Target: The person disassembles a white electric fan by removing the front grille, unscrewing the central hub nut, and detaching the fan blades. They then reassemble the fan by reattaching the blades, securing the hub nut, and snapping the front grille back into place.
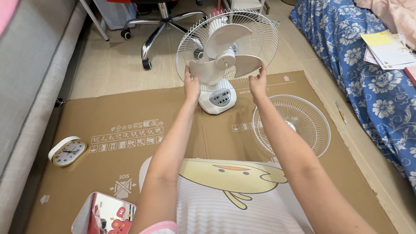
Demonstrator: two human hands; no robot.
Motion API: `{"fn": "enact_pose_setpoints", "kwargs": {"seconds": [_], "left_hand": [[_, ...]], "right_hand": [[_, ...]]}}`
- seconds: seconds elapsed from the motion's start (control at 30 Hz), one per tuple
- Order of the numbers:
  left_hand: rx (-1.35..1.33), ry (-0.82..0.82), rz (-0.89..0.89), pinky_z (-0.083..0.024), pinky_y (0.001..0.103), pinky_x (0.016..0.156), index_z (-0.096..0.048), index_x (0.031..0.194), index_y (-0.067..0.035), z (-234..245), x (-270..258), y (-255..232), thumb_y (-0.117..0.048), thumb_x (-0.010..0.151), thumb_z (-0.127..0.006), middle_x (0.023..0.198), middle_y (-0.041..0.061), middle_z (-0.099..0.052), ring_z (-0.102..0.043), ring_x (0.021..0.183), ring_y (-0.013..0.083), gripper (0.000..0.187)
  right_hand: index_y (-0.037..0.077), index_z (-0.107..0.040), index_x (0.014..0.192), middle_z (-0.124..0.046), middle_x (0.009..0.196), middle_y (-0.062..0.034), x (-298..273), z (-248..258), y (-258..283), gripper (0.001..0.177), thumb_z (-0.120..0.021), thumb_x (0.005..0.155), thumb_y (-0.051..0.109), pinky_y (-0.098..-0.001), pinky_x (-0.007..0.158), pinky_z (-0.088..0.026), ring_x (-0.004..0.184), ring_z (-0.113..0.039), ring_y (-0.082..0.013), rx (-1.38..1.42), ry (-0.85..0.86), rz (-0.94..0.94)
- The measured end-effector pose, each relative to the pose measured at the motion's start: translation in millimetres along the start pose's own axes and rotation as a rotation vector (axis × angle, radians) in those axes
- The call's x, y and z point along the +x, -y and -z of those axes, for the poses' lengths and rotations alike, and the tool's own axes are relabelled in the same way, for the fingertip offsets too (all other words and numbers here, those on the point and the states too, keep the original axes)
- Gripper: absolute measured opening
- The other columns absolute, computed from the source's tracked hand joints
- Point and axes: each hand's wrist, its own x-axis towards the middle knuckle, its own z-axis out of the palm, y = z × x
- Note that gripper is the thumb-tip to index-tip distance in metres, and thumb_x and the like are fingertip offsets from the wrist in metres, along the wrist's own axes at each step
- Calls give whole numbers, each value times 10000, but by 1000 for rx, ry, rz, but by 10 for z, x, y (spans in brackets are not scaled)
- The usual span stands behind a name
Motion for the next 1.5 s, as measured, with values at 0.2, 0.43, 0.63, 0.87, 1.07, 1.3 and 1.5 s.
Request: {"fn": "enact_pose_setpoints", "kwargs": {"seconds": [0.2, 0.43, 0.63, 0.87, 1.07, 1.3, 1.5], "left_hand": [[-10, 5, -5, -328, 354, 1192, -247, 1607, -50, -22, -38, -8, -144, 1026, -495, 1636, 173, -375, -408, 1487, 297, 638], [-25, -4, -4, -304, 345, 1209, -237, 1601, -10, -39, -42, -48, -130, 1021, -500, 1640, 194, -355, -388, 1499, 297, 649], [-20, -45, -19, -250, 356, 1232, -235, 1593, -6, -102, -57, -19, -78, 993, -553, 1649, 200, -319, -319, 1525, 308, 684], [-33, -68, -20, -291, 381, 1212, -286, 1552, -4, -108, -85, -76, -46, 971, -572, 1592, 199, -386, -377, 1483, 320, 650], [5, -83, -42, -334, 397, 1194, -348, 1521, -16, -79, -145, -137, -47, 969, -578, 1548, 205, -447, -434, 1448, 333, 599], [67, -87, -61, -324, 405, 1194, -310, 1541, -21, -80, -211, -104, -58, 974, -588, 1566, 213, -411, -404, 1460, 349, 633], [75, -77, -42, -310, 411, 1212, -271, 1571, -35, -97, -257, -27, -47, 963, -568, 1594, 215, -363, -371, 1479, 350, 677]], "right_hand": [[138, -124, 1626, -328, 1639, -156, 15, -59, -94, 863, -597, 919, -8, -421, 1161, -392, 1468, -373, -342, 110, 50, 7], [123, -138, 1614, -348, 1615, -158, 40, -92, -89, 831, -587, 929, -14, -436, 1155, -404, 1461, -387, -360, 171, 44, -24], [107, -147, 1601, -383, 1590, -165, 67, -80, -177, 807, -591, 936, -7, -416, 1149, -415, 1438, -432, -328, 169, 38, -29], [103, -269, 1517, -507, 1487, -130, 150, -33, -257, 624, -583, 982, 37, -353, 976, -480, 1229, -531, -231, 286, 42, -85], [120, -362, 1435, -572, 1396, -72, 112, 12, -242, 461, -563, 1021, 100, -312, 898, -525, 1133, -570, -138, 335, 19, -151], [104, -348, 1449, -576, 1385, -91, 48, -1, -232, 513, -560, 987, 33, -276, 802, -524, 995, -580, -121, 350, 14, -105], [73, -337, 1455, -591, 1371, -106, -30, 40, -169, 557, -561, 952, -8, -254, 748, -505, 916, -568, -109, 352, 19, -68]]}}
